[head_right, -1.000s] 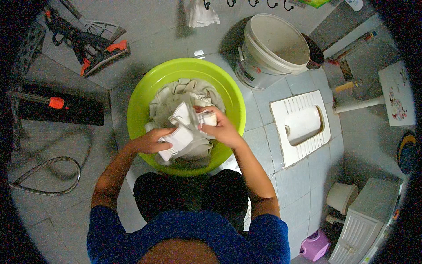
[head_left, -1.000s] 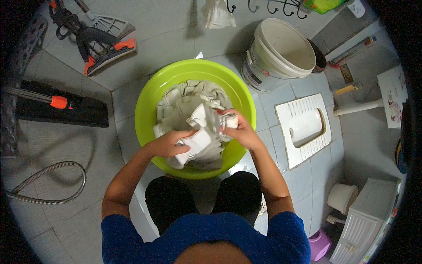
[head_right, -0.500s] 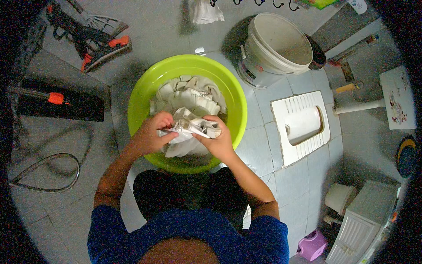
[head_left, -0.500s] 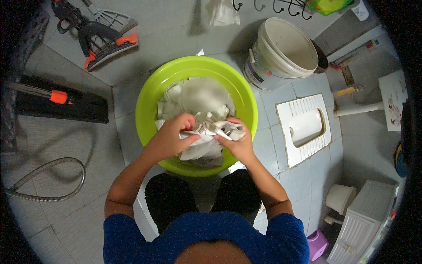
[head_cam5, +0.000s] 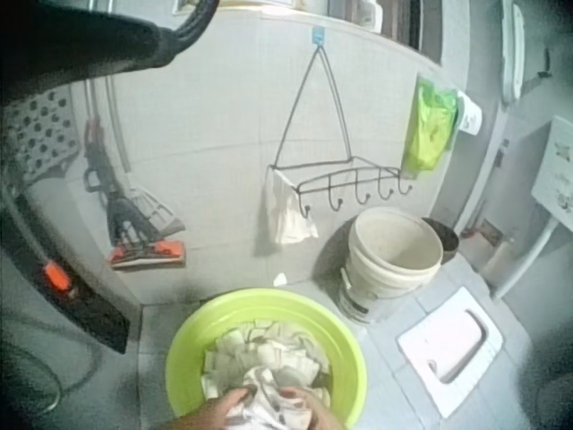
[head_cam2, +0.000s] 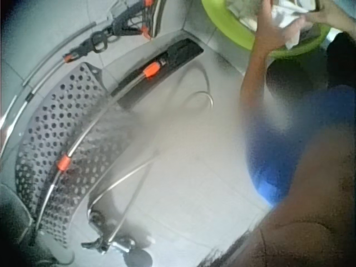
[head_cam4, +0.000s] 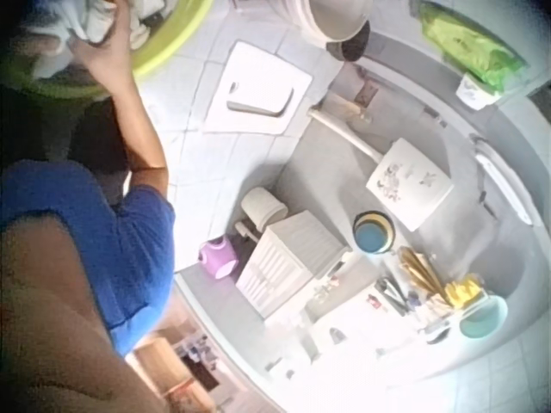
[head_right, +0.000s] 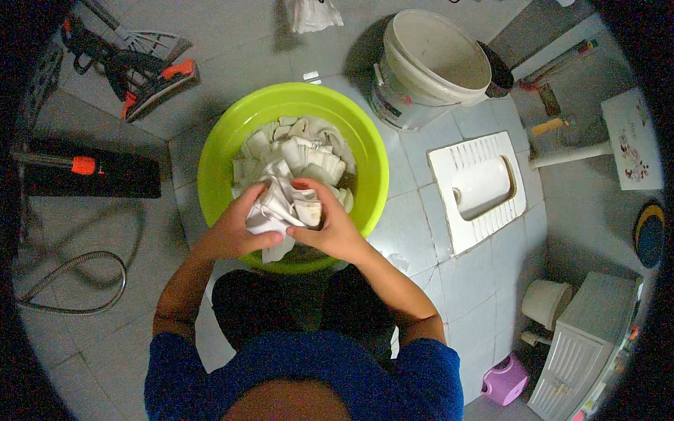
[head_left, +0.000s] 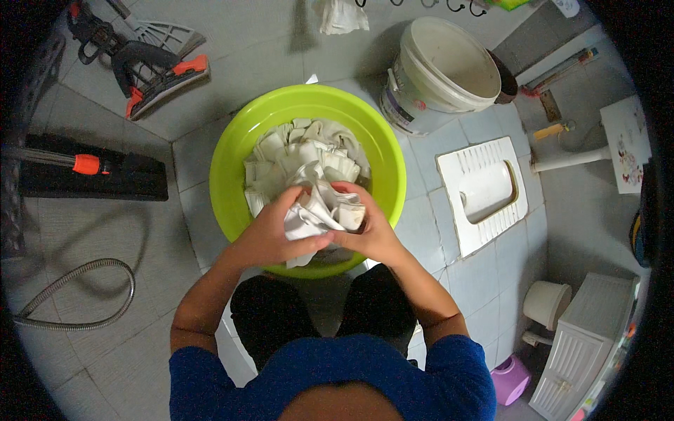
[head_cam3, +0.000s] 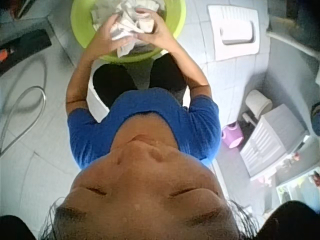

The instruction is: The person fills a kettle with water and plugs it in, then prepares a bottle with a powder packet. They walk to a storage cabinet to retrieve items, then move to the bathroom. In the bathroom, the person squats and washes a white cloth by hand in a green basin filled with water.

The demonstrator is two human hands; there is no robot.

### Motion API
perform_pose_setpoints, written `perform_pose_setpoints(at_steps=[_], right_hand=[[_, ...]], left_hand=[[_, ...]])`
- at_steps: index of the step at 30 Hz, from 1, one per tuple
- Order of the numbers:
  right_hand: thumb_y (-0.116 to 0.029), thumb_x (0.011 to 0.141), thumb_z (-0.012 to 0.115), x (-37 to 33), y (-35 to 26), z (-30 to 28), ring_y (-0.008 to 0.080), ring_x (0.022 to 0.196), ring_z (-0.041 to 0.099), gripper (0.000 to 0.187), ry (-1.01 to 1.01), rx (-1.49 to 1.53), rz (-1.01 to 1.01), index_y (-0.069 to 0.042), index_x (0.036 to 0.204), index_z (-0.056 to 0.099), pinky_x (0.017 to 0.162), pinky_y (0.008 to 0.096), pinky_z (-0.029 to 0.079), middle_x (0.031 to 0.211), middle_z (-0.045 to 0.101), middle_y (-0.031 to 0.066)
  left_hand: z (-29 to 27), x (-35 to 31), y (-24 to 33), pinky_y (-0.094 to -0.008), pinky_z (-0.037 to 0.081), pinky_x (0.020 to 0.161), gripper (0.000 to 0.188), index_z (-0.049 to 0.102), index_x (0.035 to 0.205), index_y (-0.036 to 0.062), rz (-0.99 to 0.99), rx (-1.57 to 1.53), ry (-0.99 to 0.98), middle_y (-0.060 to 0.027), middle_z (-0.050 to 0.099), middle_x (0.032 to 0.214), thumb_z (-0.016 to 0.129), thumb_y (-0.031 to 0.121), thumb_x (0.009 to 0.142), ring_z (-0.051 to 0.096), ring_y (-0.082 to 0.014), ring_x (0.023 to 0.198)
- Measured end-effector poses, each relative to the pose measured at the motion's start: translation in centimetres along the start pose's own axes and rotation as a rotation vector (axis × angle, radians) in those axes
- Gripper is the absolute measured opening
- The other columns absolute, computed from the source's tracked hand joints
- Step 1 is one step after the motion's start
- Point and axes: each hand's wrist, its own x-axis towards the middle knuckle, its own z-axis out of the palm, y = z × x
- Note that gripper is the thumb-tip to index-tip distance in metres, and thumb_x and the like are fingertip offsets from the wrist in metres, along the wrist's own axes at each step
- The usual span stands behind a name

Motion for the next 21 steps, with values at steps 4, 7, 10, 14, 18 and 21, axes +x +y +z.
perform_pose_setpoints(at_steps=[4,7,10,14,18,21], right_hand=[[0.000,0.075,0.061,-0.4,-1.1,-0.1,0.0106,0.098,0.048,0.045,-0.071,0.297,0.171,-0.003,0.117,0.043,0.085,0.0254,0.039,0.106,0.053,0.0031],[-0.003,0.081,0.054,-0.2,-1.5,-2.6,0.0125,0.085,0.056,0.026,0.181,0.555,0.190,-0.003,0.107,0.051,0.076,0.0270,0.046,0.097,0.059,0.0046],[-0.002,0.080,0.056,-0.5,-3.4,-5.1,0.0119,0.083,0.057,0.022,0.379,0.487,0.078,-0.003,0.102,0.051,0.072,0.0245,0.046,0.092,0.060,0.0056],[0.003,0.076,0.057,-1.2,-2.3,-6.1,0.0205,0.091,0.055,0.017,0.379,0.065,-0.255,-0.006,0.088,0.049,0.081,0.0339,0.043,0.090,0.060,0.0070],[0.002,0.072,0.059,-1.0,-2.2,-7.0,0.0325,0.102,0.050,0.016,0.330,-0.226,-0.655,-0.008,0.074,0.046,0.093,0.0498,0.031,0.082,0.062,0.0104],[-0.003,0.073,0.060,-1.3,-2.9,-6.9,0.0339,0.104,0.050,0.016,0.353,-0.376,-0.771,-0.007,0.066,0.046,0.097,0.0537,0.025,0.077,0.064,0.0111]], left_hand=[[0.1,0.4,-2.6,-0.0275,0.043,0.073,0.054,0.046,0.106,-0.0013,-0.147,-0.012,-0.035,-0.0105,0.056,0.090,0.072,0.018,0.062,0.054,-0.0147,0.084],[-1.8,-1.3,-5.7,-0.0270,0.043,0.071,0.041,0.050,0.100,0.0002,-0.253,-0.319,0.240,-0.0094,0.056,0.087,0.066,0.007,0.062,0.053,-0.0141,0.082],[-5.8,-1.8,-6.3,-0.0281,0.043,0.070,0.034,0.050,0.094,0.0019,-0.157,-0.193,0.232,-0.0094,0.056,0.086,0.062,0.001,0.062,0.053,-0.0146,0.079],[-5.4,-1.7,-5.4,-0.0281,0.042,0.069,0.027,0.046,0.082,0.0056,0.159,0.182,0.425,-0.0098,0.056,0.085,0.061,-0.002,0.061,0.053,-0.0180,0.075],[-4.9,-2.2,-5.2,-0.0318,0.041,0.065,0.027,0.042,0.079,0.0088,0.570,0.576,0.561,-0.0089,0.055,0.086,0.061,-0.001,0.063,0.052,-0.0221,0.074],[-4.6,-2.6,-5.8,-0.0350,0.038,0.061,0.028,0.042,0.081,0.0098,0.794,0.755,0.622,-0.0079,0.055,0.088,0.062,0.000,0.064,0.050,-0.0232,0.072]])
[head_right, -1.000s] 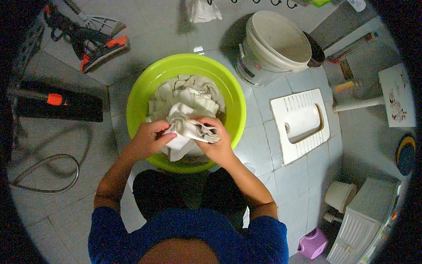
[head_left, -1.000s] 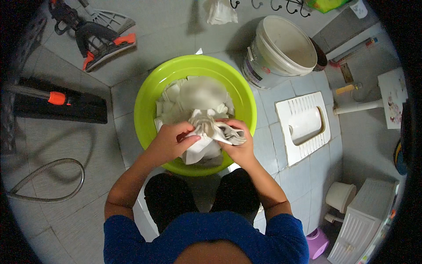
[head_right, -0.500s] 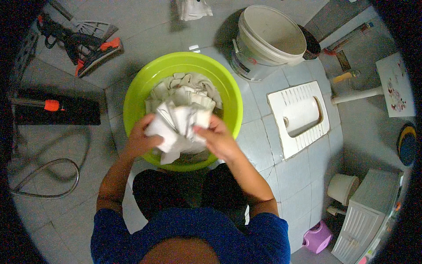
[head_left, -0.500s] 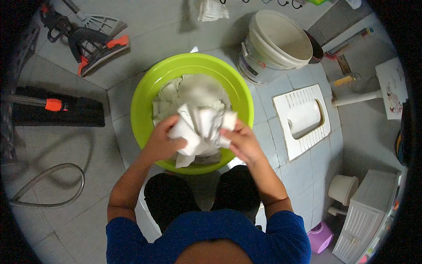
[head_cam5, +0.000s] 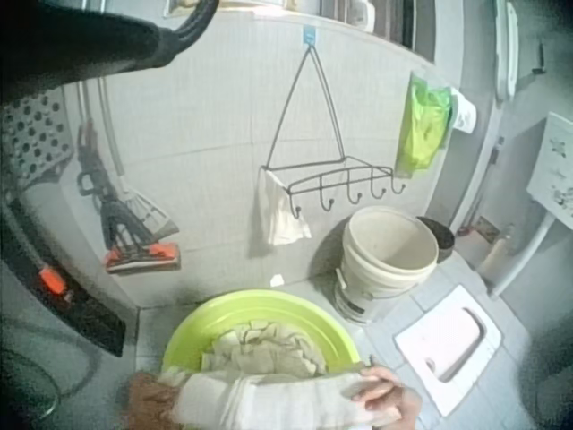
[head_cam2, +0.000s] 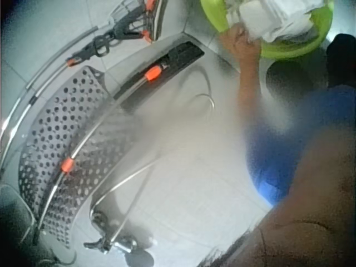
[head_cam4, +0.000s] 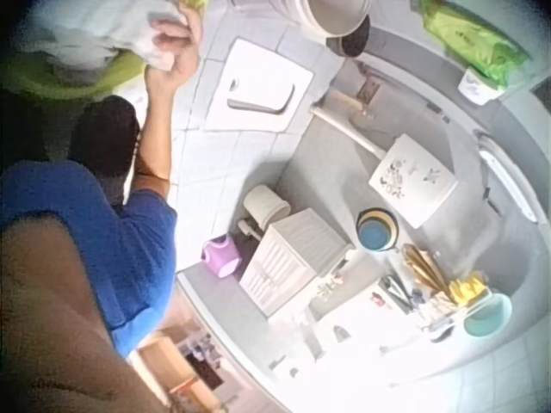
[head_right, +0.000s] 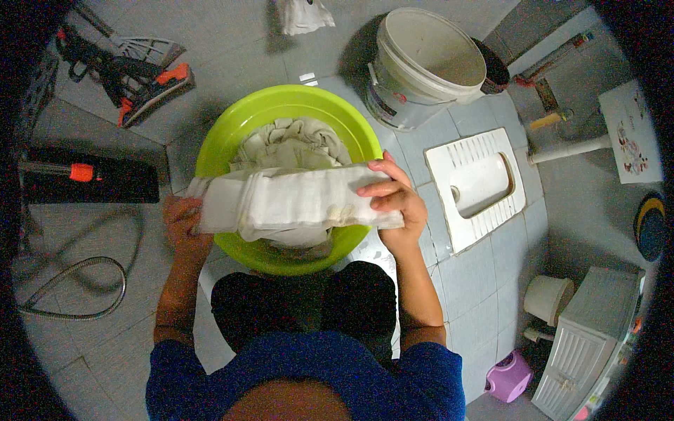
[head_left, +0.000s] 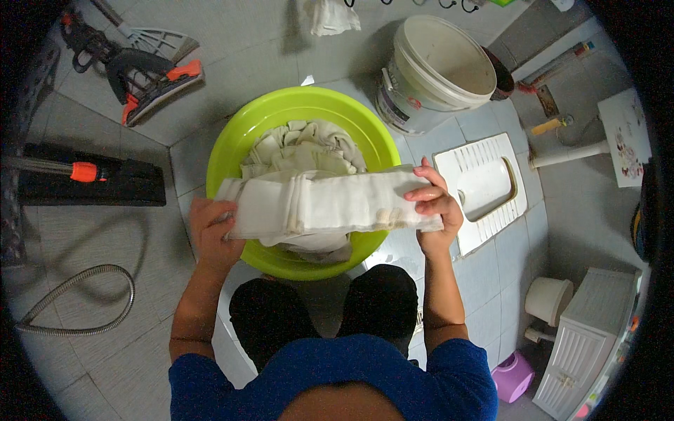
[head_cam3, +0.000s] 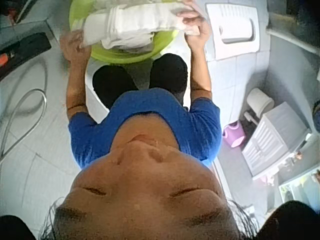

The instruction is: The person fills a kettle with water and plugs it in, then prepares a bottle with a powder packet. They walk to a storage cabinet to retrieve items, then move to the bathroom. In the bathroom, the person squats and washes a white cloth by hand in a green basin filled with water.

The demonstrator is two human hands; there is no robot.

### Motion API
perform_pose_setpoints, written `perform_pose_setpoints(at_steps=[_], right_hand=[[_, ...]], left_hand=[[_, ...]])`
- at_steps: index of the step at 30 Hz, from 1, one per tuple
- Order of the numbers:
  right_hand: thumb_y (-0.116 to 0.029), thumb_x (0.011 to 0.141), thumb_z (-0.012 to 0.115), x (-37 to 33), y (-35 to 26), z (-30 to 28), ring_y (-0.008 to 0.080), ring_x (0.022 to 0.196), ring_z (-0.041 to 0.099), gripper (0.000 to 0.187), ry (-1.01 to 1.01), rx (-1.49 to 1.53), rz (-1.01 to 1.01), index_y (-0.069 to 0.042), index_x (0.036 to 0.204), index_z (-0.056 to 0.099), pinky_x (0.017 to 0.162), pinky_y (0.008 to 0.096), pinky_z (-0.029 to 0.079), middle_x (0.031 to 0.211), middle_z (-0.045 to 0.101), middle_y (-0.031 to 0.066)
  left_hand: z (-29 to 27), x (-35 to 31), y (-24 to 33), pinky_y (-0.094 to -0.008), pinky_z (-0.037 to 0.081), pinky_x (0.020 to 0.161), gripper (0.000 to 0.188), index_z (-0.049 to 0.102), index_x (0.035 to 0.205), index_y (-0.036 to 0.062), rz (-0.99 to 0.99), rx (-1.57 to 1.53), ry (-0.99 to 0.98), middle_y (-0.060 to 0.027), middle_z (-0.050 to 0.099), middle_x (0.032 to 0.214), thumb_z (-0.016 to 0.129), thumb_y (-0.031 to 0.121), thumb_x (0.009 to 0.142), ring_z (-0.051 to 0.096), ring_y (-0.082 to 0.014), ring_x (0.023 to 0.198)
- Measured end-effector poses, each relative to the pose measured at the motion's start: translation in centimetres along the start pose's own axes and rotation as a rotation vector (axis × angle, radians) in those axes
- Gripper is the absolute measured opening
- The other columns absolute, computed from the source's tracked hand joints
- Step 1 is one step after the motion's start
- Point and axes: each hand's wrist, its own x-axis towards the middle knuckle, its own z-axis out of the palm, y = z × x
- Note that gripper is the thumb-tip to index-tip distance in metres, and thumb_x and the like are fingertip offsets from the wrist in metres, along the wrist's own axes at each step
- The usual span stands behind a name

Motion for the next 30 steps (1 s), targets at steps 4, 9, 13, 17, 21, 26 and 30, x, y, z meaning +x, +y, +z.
perform_pose_setpoints(at_steps=[4,9,13,17,21,26,30], right_hand=[[-0.007,0.072,0.062,0.1,-1.1,-0.6,0.0368,0.103,0.050,0.017,-0.089,-0.139,-0.120,-0.007,0.063,0.047,0.096,0.0567,0.026,0.080,0.065,0.0096],[-0.009,0.071,0.063,-0.1,-1.8,-1.2,0.0381,0.105,0.049,0.018,-0.112,-0.168,-0.121,-0.007,0.063,0.047,0.096,0.0577,0.025,0.080,0.065,0.0102],[-0.008,0.071,0.065,0.1,-1.8,-1.2,0.0333,0.100,0.053,0.010,-0.108,-0.169,-0.153,-0.007,0.070,0.054,0.094,0.0501,0.032,0.084,0.064,0.0094],[-0.009,0.075,0.063,0.1,-3.2,-1.5,0.0114,0.082,0.055,0.030,-0.024,-0.034,0.638,-0.001,0.103,0.055,0.073,0.0255,0.044,0.093,0.059,0.0050],[-0.008,0.078,0.059,-0.1,-1.7,-1.8,0.0098,0.083,0.053,0.030,-0.021,0.246,0.812,0.000,0.106,0.051,0.073,0.0244,0.043,0.092,0.058,0.0034],[-0.006,0.079,0.056,-0.6,-1.6,-1.4,0.0106,0.087,0.051,0.031,0.041,0.383,0.860,-0.002,0.109,0.047,0.077,0.0253,0.042,0.098,0.055,0.0036],[-0.006,0.080,0.054,-0.4,-2.0,-0.4,0.0112,0.093,0.049,0.036,0.097,0.525,1.020,-0.004,0.115,0.042,0.081,0.0262,0.039,0.103,0.052,0.0038]], left_hand=[[-0.2,-0.7,0.2,-0.0364,0.036,0.060,0.032,0.041,0.084,0.0110,0.048,0.074,0.009,-0.0072,0.054,0.093,0.065,0.003,0.064,0.048,-0.0236,0.071],[0.1,-1.2,0.0,-0.0363,0.036,0.060,0.033,0.040,0.085,0.0118,0.095,0.088,0.026,-0.0073,0.053,0.096,0.067,0.007,0.066,0.048,-0.0239,0.072],[0.0,-0.7,0.2,-0.0343,0.037,0.061,0.030,0.042,0.085,0.0103,0.099,0.099,0.017,-0.0082,0.054,0.092,0.065,0.006,0.066,0.049,-0.0226,0.072],[-0.7,1.7,0.6,-0.0268,0.040,0.062,0.020,0.054,0.081,0.0051,-0.654,-0.345,-0.190,-0.0065,0.058,0.079,0.065,0.006,0.064,0.053,-0.0163,0.070],[-1.7,3.5,0.2,-0.0225,0.041,0.062,0.021,0.061,0.079,0.0009,-1.117,-0.621,-0.458,-0.0036,0.059,0.070,0.068,0.011,0.062,0.054,-0.0106,0.066],[-2.1,4.1,-0.1,-0.0234,0.043,0.066,0.034,0.063,0.090,0.0000,-1.133,-0.710,-0.578,-0.0053,0.061,0.077,0.070,0.014,0.060,0.056,-0.0115,0.071],[-1.7,5.0,0.6,-0.0240,0.043,0.070,0.037,0.061,0.096,-0.0006,-1.104,-0.689,-0.673,-0.0076,0.061,0.085,0.070,0.017,0.065,0.056,-0.0118,0.077]])
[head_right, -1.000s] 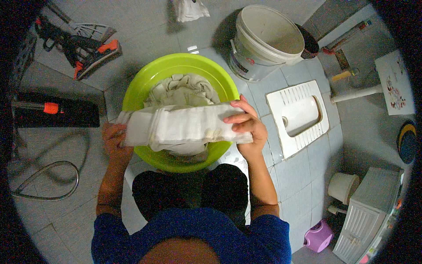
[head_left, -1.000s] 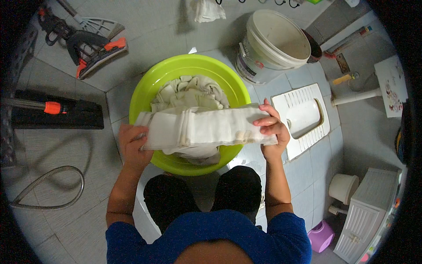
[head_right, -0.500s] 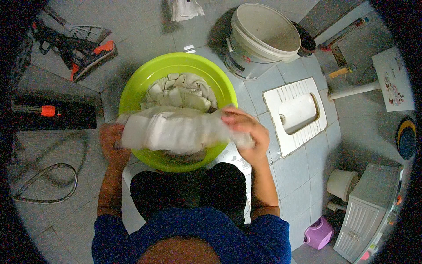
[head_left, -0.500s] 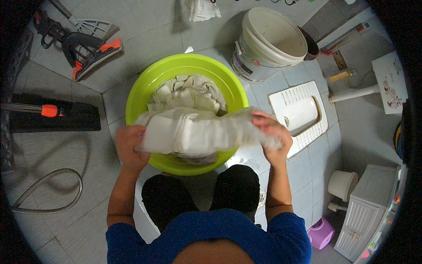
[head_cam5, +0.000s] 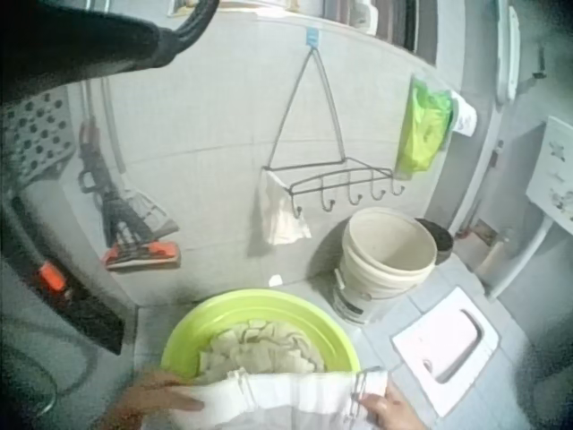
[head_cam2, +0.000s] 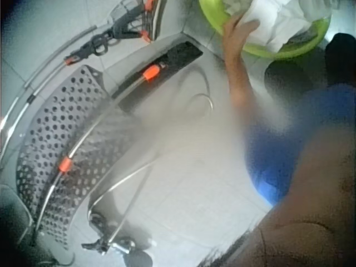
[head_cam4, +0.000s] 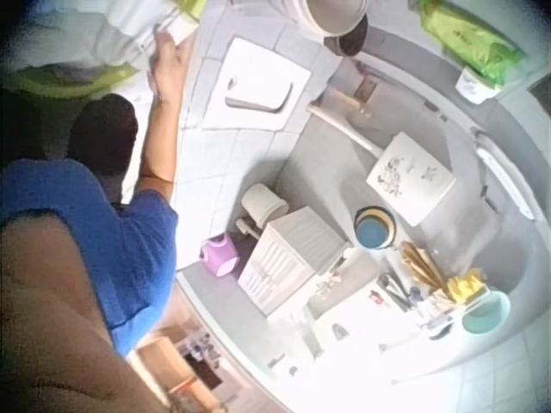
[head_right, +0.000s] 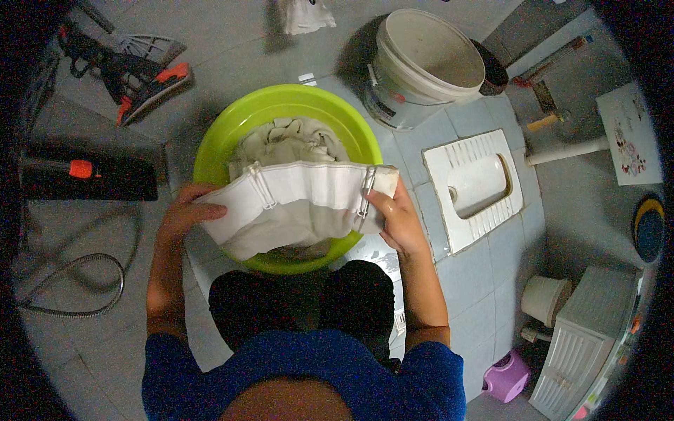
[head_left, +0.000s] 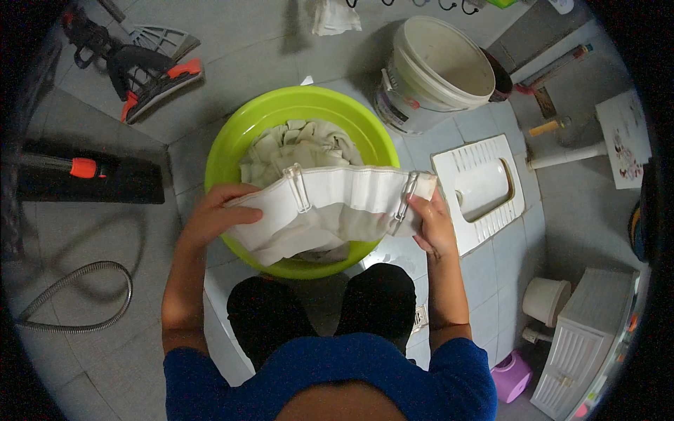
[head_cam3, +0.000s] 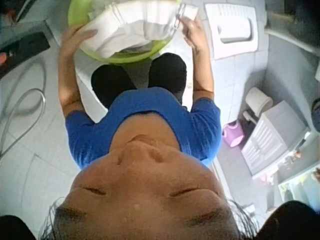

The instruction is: The person fills a kettle with water and plugs it in, then prepares a bottle with a powder packet. They walk to a storage cabinet to retrieve items, then move to the bathroom. In the bathroom, the person squats and washes a white cloth by hand in a green basin filled with water.

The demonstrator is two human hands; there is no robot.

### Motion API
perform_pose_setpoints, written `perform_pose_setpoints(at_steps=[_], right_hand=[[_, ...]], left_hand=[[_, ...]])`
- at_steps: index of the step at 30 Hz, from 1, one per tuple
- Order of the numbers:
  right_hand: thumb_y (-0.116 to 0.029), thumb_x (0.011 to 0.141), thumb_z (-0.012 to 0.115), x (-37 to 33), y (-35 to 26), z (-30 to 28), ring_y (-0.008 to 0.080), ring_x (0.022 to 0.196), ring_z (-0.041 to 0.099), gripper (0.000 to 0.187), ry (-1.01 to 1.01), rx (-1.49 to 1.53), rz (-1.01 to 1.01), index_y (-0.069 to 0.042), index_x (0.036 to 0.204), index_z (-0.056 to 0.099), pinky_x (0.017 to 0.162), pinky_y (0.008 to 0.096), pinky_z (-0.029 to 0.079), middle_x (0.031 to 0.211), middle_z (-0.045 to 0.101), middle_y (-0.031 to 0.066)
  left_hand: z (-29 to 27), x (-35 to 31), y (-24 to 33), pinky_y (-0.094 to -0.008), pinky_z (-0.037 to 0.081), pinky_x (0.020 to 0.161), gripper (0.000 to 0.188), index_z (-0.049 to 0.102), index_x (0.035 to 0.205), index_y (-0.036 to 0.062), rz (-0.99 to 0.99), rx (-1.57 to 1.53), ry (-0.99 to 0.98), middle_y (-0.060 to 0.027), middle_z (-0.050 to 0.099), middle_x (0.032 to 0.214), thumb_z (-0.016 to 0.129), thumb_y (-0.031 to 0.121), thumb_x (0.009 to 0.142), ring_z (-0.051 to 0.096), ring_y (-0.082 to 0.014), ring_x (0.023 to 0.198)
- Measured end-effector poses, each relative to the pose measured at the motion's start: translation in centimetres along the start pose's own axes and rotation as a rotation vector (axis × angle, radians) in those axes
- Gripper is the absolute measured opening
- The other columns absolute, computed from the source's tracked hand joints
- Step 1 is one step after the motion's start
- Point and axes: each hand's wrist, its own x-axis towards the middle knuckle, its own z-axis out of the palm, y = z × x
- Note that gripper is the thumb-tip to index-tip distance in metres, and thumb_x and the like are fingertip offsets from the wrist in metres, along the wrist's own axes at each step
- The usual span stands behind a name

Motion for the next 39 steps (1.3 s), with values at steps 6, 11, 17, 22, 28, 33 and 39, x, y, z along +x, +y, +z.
perform_pose_setpoints(at_steps=[6,11,17,22,28,33,39], right_hand=[[-0.010,0.080,0.056,1.7,2.8,3.4,0.0131,0.097,0.047,0.047,-0.236,-0.239,-0.046,-0.004,0.122,0.036,0.087,0.0281,0.037,0.106,0.050,0.0057],[-0.014,0.068,0.071,1.7,4.4,6.2,0.0153,0.100,0.047,0.065,-0.299,-0.510,-0.290,-0.001,0.121,0.035,0.088,0.0305,0.037,0.110,0.048,0.0085],[-0.005,0.069,0.068,2.4,3.9,4.3,0.0139,0.091,0.053,0.046,-0.132,-0.126,0.125,-0.001,0.110,0.047,0.081,0.0280,0.042,0.102,0.057,0.0069],[-0.005,0.074,0.065,2.4,3.5,3.1,0.0114,0.087,0.054,0.039,-0.059,-0.168,0.015,-0.002,0.108,0.048,0.078,0.0255,0.043,0.099,0.058,0.0045],[-0.011,0.074,0.067,2.9,4.7,3.8,0.0108,0.089,0.052,0.041,-0.165,-0.251,-0.056,-0.002,0.109,0.046,0.078,0.0258,0.042,0.100,0.054,0.0046],[-0.013,0.073,0.068,2.4,6.3,6.7,0.0130,0.093,0.052,0.048,-0.253,-0.509,-0.225,0.000,0.112,0.044,0.082,0.0289,0.042,0.105,0.053,0.0068],[-0.007,0.075,0.060,2.4,3.9,2.7,0.0226,0.096,0.055,0.049,-0.143,0.110,0.276,0.001,0.119,0.041,0.084,0.0361,0.044,0.108,0.054,0.0126]], left_hand=[[3.2,3.4,1.4,-0.0257,0.042,0.078,0.041,0.054,0.105,-0.0026,0.020,-0.043,-0.432,-0.0069,0.058,0.093,0.067,0.016,0.071,0.052,-0.0115,0.087],[4.8,4.8,0.7,-0.0277,0.040,0.084,0.064,0.031,0.126,-0.0014,0.127,-0.266,-0.654,-0.0088,0.048,0.113,0.063,0.002,0.071,0.049,-0.0129,0.098],[3.6,4.6,-1.5,-0.0254,0.043,0.074,0.046,0.045,0.112,0.0049,0.234,-0.126,-0.377,-0.0094,0.052,0.097,0.060,0.002,0.069,0.052,-0.0120,0.086],[1.8,4.9,-3.0,-0.0232,0.043,0.067,0.021,0.057,0.089,-0.0007,0.166,0.376,-0.448,-0.0087,0.057,0.072,0.061,0.013,0.073,0.055,-0.0091,0.072],[4.0,4.5,-0.2,-0.0223,0.044,0.062,0.014,0.057,0.083,-0.0033,0.162,0.002,-0.374,-0.0067,0.060,0.070,0.059,0.009,0.078,0.056,-0.0079,0.068],[6.8,6.4,1.2,-0.0215,0.046,0.063,0.012,0.054,0.090,0.0004,0.205,-0.118,-0.231,-0.0039,0.060,0.076,0.056,0.008,0.081,0.055,-0.0077,0.069],[3.2,8.8,-2.7,-0.0274,0.046,0.074,0.033,0.045,0.114,0.0034,0.439,0.050,-0.226,-0.0056,0.054,0.103,0.054,0.015,0.084,0.054,-0.0139,0.088]])
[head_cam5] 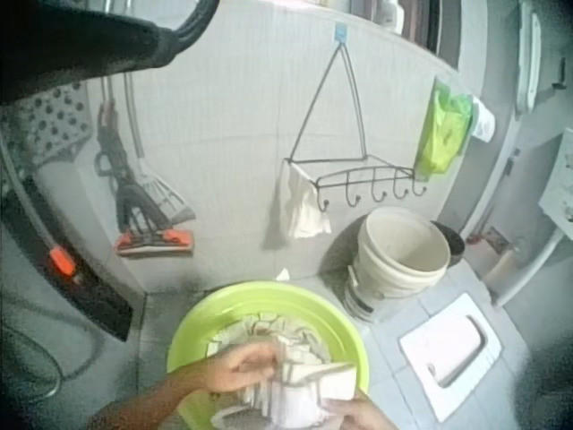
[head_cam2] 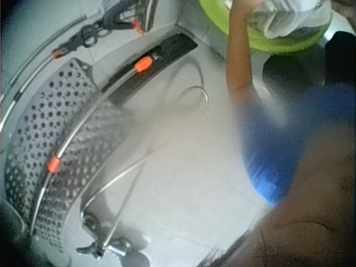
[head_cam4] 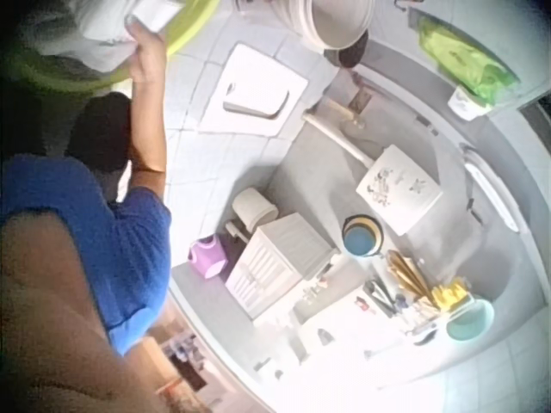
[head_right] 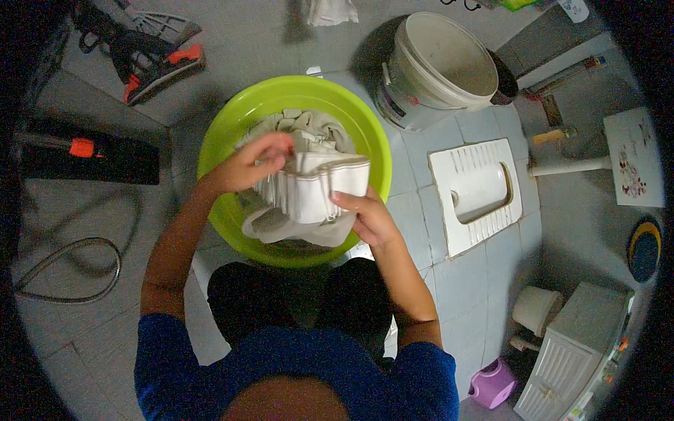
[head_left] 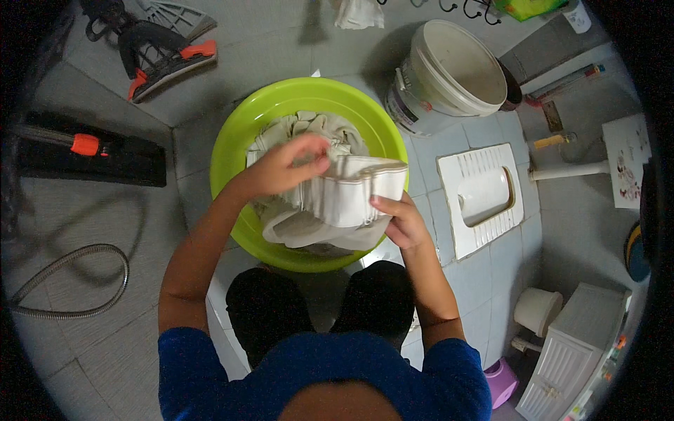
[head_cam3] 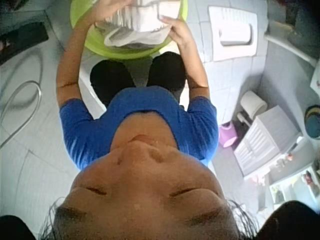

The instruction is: The person fills a kettle with water and plugs it in, then prepares a bottle with a powder packet. They walk to a storage cabinet to retrieve items, then move to the bathroom. In the bathroom, the person squats and washes a white cloth by hand in a green basin filled with water.

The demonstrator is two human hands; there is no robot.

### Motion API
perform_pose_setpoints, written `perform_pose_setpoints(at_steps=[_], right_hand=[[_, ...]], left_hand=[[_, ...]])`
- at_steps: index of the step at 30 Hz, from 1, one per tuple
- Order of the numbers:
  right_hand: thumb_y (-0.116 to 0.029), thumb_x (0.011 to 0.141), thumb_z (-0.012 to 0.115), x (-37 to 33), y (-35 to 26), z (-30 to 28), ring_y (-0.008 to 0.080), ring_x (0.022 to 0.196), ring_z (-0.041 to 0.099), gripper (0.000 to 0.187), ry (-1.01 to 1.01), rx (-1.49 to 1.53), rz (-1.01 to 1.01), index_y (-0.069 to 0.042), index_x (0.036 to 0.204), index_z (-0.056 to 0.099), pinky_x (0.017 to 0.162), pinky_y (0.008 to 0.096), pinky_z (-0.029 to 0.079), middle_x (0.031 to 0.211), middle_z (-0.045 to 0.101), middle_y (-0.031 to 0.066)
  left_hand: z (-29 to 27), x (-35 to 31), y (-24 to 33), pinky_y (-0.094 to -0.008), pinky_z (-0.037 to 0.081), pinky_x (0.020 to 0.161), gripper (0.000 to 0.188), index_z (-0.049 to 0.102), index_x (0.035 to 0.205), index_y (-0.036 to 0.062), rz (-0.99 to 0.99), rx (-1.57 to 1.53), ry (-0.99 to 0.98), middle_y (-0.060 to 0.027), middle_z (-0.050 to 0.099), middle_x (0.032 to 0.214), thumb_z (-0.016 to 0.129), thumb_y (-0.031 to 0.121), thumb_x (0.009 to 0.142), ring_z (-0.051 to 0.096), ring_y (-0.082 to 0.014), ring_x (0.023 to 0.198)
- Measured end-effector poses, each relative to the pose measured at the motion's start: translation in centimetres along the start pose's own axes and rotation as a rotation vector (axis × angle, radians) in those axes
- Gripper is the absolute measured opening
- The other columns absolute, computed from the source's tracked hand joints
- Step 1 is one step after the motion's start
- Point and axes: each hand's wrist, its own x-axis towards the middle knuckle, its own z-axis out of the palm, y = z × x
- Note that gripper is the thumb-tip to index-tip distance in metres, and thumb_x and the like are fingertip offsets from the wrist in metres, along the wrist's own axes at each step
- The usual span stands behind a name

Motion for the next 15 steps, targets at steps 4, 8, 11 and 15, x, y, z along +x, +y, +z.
perform_pose_setpoints(at_steps=[4,8,11,15], right_hand=[[-0.008,0.075,0.060,-0.6,-0.3,-2.2,0.0226,0.097,0.055,0.049,0.013,0.168,0.005,0.002,0.119,0.040,0.085,0.0347,0.043,0.110,0.053,0.0131],[-0.010,0.077,0.060,-0.6,-0.7,-3.4,0.0227,0.097,0.054,0.049,0.083,0.111,-0.003,0.002,0.119,0.039,0.084,0.0354,0.044,0.110,0.053,0.0133],[-0.012,0.077,0.059,-0.3,-0.6,-3.7,0.0215,0.096,0.054,0.049,0.149,0.024,-0.051,0.002,0.119,0.038,0.082,0.0353,0.046,0.108,0.053,0.0125],[-0.013,0.078,0.060,-0.4,-0.7,-3.3,0.0212,0.096,0.054,0.048,0.250,-0.028,-0.060,0.001,0.119,0.039,0.082,0.0343,0.045,0.109,0.053,0.0120]], left_hand=[[-0.9,-1.8,-0.7,-0.0301,0.042,0.081,0.029,0.053,0.105,0.0013,-0.385,0.171,-0.387,-0.0055,0.058,0.093,0.054,0.021,0.084,0.054,-0.0161,0.087],[-2.5,-3.7,-2.0,-0.0237,0.040,0.061,0.022,0.058,0.089,0.0043,-0.237,0.158,-0.345,-0.0007,0.055,0.070,0.057,0.026,0.083,0.048,-0.0070,0.067],[-2.8,-4.1,-0.3,-0.0229,0.041,0.065,0.021,0.056,0.093,0.0040,-0.379,-0.121,-0.256,-0.0004,0.056,0.077,0.058,0.022,0.082,0.049,-0.0063,0.071],[-3.0,-4.0,2.3,-0.0227,0.042,0.072,0.027,0.050,0.102,0.0035,-0.236,-0.239,-0.304,-0.0012,0.057,0.088,0.060,0.014,0.080,0.051,-0.0068,0.081]])
